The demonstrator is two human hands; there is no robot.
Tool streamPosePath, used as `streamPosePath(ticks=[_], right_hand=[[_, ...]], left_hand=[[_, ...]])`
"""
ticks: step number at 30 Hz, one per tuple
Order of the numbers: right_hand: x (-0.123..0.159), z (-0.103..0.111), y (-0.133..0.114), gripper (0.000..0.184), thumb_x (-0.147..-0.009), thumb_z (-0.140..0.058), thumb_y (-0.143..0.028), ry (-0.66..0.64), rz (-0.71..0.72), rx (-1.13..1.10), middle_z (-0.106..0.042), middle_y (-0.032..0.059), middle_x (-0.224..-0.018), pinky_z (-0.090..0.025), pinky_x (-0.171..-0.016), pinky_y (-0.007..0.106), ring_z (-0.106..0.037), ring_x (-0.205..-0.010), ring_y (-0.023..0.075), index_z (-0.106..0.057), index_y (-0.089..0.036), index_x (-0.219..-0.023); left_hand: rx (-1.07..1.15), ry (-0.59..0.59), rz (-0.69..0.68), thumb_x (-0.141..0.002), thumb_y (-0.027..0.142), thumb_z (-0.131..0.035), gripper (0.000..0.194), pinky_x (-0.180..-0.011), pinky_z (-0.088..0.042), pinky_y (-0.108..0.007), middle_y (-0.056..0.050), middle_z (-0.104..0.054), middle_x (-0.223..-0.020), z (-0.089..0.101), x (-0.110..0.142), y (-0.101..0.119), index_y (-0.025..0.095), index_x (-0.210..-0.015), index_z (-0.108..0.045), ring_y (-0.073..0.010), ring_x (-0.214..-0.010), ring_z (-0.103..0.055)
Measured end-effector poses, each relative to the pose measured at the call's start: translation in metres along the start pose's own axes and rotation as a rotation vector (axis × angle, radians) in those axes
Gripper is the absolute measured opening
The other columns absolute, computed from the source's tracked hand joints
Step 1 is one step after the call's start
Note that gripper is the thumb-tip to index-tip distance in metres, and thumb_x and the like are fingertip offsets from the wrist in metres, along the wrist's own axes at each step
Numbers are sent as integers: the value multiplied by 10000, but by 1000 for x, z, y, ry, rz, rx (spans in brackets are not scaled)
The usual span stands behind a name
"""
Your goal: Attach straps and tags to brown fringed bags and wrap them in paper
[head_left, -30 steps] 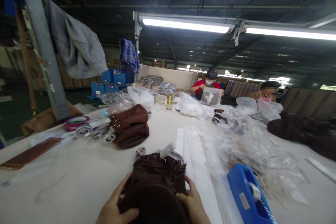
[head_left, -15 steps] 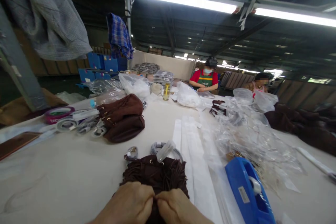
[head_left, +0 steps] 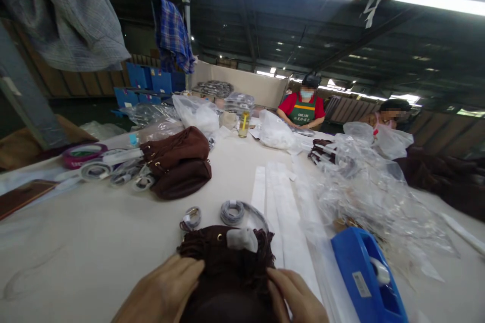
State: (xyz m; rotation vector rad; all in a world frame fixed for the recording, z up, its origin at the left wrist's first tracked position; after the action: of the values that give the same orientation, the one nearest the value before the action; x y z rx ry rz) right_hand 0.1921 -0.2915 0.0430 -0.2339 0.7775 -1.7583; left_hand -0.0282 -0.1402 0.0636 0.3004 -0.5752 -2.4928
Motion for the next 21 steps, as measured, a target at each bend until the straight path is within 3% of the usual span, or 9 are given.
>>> streamPosePath(ticks=[4,6,8,9,11,13,15,18,21], right_hand=[[-49,-16,-53,314,-851,-399,-214,-640,-62,-168,-669,33,-669,-485,-603,244,-632,-656,181,-688,-171,-738],[-51,-27,-46,250,-821,-436,-197,-565,-52,-147,-687,61,-815,-490,-698,291,-639,-785,220,-679,-164,-874],[-38,-33,-22,353,-801,-495,-235,-200,-43,-10,-602,144,-1129,-449,-842,401,-553,-1047,312,-582,-159,-1135],[-29,-33,-9,432,-801,-509,-264,-3,-72,92,-520,185,-1237,-424,-870,456,-486,-1129,357,-523,-147,-1216],[-14,-30,6,467,-795,-526,-297,177,-106,230,-459,222,-1287,-426,-834,503,-478,-1119,401,-512,-148,-1237],[-14,-27,2,351,-799,-505,-246,108,-52,223,-549,175,-1196,-449,-802,466,-546,-1034,357,-601,-205,-1134],[-27,-25,-17,323,-784,-461,-132,-151,66,86,-651,68,-1030,-469,-793,355,-603,-941,252,-676,-271,-979],[-48,-25,-45,348,-737,-464,-55,-469,115,-48,-696,-15,-863,-468,-724,212,-637,-809,153,-710,-279,-841],[-50,-20,-43,296,-799,-418,-92,-354,-29,61,-678,75,-864,-473,-707,281,-635,-793,206,-690,-179,-877]], left_hand=[[43,-378,-134,-718,133,-442,296,-812,-467,-328,-45,-682,-956,5,-40,29,220,-874,-678,-220,-907,-610],[-146,-287,-64,-618,140,-529,469,-924,-376,-503,-119,-564,-1224,0,-40,25,189,-1076,-623,-330,-1124,-495],[-345,-20,77,-588,177,-592,655,-959,-251,-624,-189,-362,-1384,-3,-28,11,132,-1236,-503,-411,-1254,-318],[-411,107,131,-604,200,-605,669,-960,-242,-628,-214,-321,-1396,-4,-21,3,101,-1254,-480,-421,-1267,-288],[-445,256,124,-699,203,-554,531,-941,-322,-548,-209,-375,-1369,-6,-11,-7,107,-1220,-514,-378,-1238,-359],[-372,215,-30,-742,145,-509,428,-899,-379,-454,-143,-479,-1312,-8,-13,-7,185,-1164,-562,-312,-1176,-441],[-270,60,-166,-714,96,-535,393,-877,-378,-424,-70,-560,-1232,-12,-23,0,256,-1065,-610,-278,-1125,-473],[-217,-106,-203,-662,109,-610,241,-900,-323,-478,-71,-584,-1174,-13,-38,7,222,-870,-657,-307,-1134,-447],[-222,-160,-176,-652,136,-643,73,-907,-288,-508,-85,-541,-1232,-5,-33,-3,180,-711,-646,-337,-1160,-417]])
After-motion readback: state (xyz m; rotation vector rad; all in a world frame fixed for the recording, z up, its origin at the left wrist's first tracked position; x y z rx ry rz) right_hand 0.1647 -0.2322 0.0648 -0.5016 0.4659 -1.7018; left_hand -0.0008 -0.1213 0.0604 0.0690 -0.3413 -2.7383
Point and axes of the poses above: each hand's wrist, its own x-axis away from the middle knuckle, its own z-axis out of the back of the hand, y = z × x, the point moved 1 cm from there along -x, towards the middle knuckle
